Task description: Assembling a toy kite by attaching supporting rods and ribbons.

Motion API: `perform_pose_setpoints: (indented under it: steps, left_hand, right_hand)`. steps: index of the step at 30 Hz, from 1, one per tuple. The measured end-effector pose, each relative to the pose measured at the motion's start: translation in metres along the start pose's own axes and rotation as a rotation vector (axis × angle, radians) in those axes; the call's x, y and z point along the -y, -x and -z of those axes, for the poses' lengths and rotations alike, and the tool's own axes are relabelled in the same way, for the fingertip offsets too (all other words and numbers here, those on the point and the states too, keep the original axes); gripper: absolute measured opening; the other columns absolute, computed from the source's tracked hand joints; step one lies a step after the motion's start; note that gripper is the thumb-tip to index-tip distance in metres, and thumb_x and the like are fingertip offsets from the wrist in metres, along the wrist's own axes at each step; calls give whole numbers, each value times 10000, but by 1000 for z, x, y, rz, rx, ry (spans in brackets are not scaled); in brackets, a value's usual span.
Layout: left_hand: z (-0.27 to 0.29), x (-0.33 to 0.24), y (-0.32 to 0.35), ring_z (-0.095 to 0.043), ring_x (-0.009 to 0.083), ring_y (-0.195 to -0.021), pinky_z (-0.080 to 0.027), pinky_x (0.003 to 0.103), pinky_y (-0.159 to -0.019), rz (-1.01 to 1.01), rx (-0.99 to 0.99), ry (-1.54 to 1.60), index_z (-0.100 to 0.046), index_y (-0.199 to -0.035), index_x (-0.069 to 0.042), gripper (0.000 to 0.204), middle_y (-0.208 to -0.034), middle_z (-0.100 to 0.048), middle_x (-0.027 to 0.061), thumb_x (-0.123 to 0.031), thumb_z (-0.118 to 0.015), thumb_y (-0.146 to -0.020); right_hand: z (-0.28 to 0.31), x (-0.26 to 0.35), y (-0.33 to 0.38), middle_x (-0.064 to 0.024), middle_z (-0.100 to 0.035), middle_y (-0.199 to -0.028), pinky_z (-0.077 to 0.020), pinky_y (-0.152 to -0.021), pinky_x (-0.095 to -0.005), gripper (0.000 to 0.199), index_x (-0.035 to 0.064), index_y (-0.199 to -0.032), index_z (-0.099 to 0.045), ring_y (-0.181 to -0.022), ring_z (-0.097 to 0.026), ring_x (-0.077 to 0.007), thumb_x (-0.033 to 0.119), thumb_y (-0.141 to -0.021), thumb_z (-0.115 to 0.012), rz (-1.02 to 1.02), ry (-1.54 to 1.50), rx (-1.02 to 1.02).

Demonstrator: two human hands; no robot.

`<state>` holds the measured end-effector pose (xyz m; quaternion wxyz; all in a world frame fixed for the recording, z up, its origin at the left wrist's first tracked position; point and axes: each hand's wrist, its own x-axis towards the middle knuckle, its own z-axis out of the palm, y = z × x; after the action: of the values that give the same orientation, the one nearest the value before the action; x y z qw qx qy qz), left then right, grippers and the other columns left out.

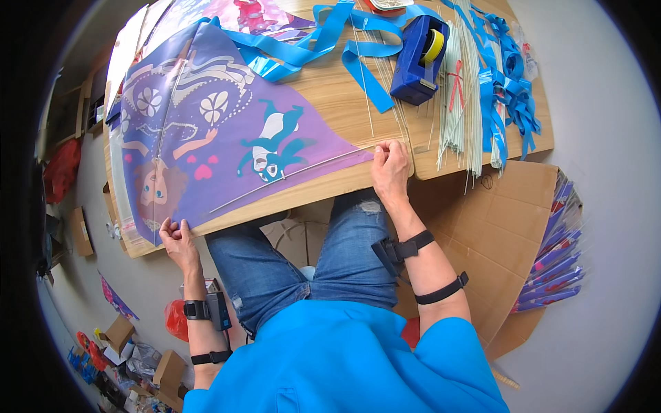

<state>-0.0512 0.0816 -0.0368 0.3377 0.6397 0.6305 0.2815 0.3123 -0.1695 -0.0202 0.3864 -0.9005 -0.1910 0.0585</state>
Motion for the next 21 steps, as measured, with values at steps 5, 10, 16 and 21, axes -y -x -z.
perform_pose_setpoints:
  steps: [5,10,16,21]
  left_hand:
    - [7,2,1,-456,64,-743,-451,216,-708,-34,8,26,-488,-1246,16,407,-985,-529,51,-118,-642,-894]
    - [10,-16,8,-507,104,-773,-466,246,-703,-107,102,2,-553,-1197,-12,362,-1009,-553,64,-127,-663,-872]
    - [9,-45,13,-525,175,-786,-467,303,-741,-169,254,-171,-610,-1065,-22,288,-942,-557,83,-154,-697,-824]
    - [6,-41,10,-504,210,-876,-446,337,-800,-173,329,-244,-577,-1116,-42,398,-951,-535,80,-139,-729,-762]
  right_hand:
    - [-4,-9,0,-140,-592,-856,-476,-698,-375,92,13,-897,-585,-746,-580,-266,88,-848,-605,175,146,-42]
    - [5,-14,-2,-103,-590,-854,-493,-673,-321,157,5,-929,-591,-689,-582,-175,139,-866,-645,70,82,29]
    - [3,-11,-5,-86,-613,-873,-502,-690,-296,176,-12,-942,-589,-698,-594,-141,137,-871,-651,13,73,74]
    - [5,-11,-5,-88,-625,-848,-502,-697,-302,180,-11,-946,-593,-704,-598,-152,145,-871,-645,-3,56,90]
